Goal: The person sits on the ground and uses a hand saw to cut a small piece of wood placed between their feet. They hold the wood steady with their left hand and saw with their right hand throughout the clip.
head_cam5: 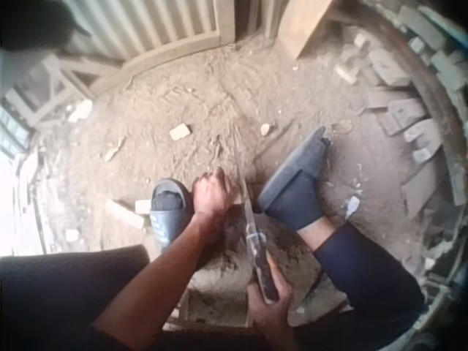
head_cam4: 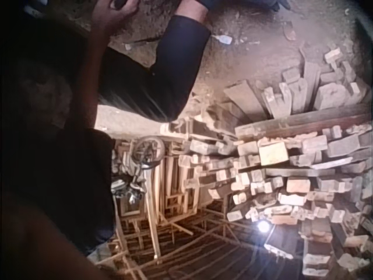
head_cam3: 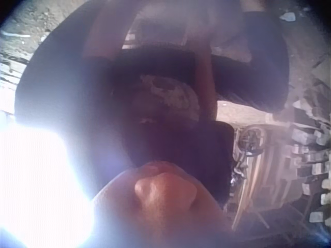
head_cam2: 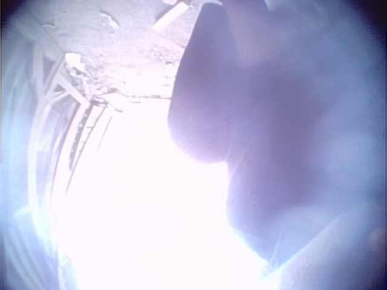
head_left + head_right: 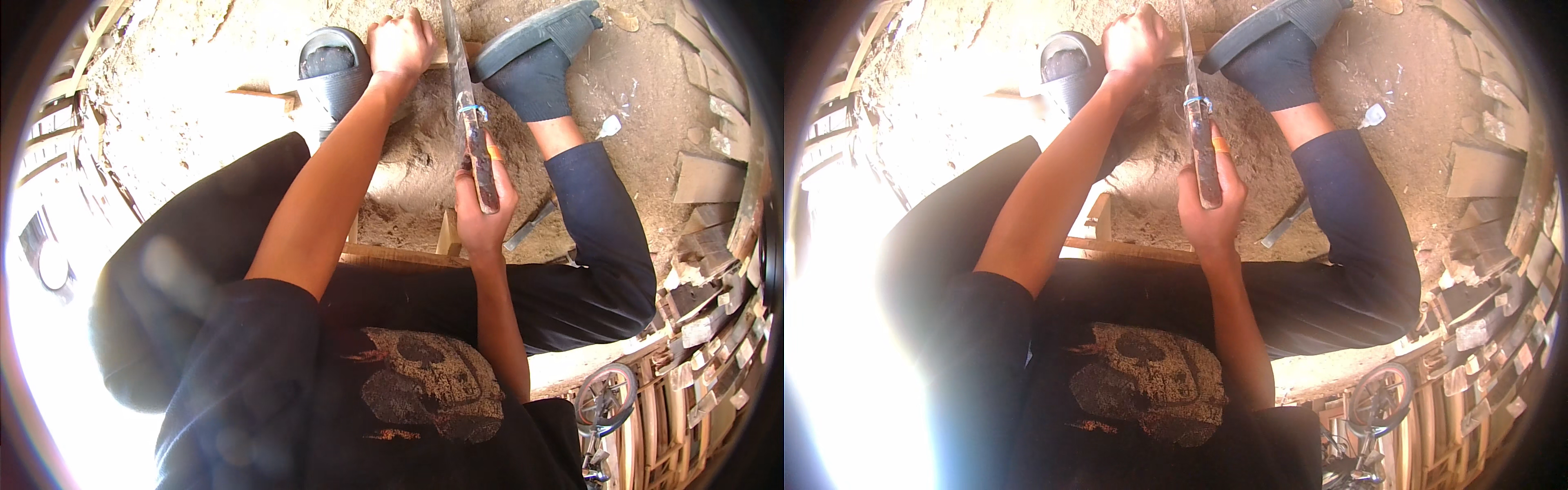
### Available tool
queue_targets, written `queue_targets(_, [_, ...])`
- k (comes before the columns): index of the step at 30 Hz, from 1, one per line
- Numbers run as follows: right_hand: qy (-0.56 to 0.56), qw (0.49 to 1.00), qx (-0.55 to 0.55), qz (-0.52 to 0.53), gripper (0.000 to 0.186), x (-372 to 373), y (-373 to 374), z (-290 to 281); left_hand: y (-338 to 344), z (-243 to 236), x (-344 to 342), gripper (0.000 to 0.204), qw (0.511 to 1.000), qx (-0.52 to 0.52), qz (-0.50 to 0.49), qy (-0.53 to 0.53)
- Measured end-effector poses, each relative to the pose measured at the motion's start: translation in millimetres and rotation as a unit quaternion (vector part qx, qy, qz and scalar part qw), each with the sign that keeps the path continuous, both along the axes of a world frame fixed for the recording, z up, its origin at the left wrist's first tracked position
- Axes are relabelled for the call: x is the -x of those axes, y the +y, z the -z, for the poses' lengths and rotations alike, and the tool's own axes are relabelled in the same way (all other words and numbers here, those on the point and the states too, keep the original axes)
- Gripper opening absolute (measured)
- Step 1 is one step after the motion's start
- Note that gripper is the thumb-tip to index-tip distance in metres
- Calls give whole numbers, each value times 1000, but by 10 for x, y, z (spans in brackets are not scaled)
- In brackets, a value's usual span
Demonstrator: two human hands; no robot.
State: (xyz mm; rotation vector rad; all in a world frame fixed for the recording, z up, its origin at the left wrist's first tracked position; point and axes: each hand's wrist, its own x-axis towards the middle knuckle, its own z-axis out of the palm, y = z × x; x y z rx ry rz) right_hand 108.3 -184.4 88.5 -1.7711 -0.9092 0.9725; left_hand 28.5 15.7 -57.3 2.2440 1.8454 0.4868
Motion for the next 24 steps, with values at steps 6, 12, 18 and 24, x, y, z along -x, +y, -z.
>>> queue_targets(6, [-34,999,-25,-18,54,18,-18,120,20,51,25,24,998,19,45,47])
queue_targets(12, [-46,998,35,-26,58,86,-424,-166,-7,68,28,24,996,38,55,59])
queue_targets(18, [-38,999,22,-32,58,35,-224,-58,46,127,55,24,995,-5,86,55])
queue_targets(24, [-21,998,55,-35,59,15,-475,-176,-32,-23,62,11,979,20,121,164])
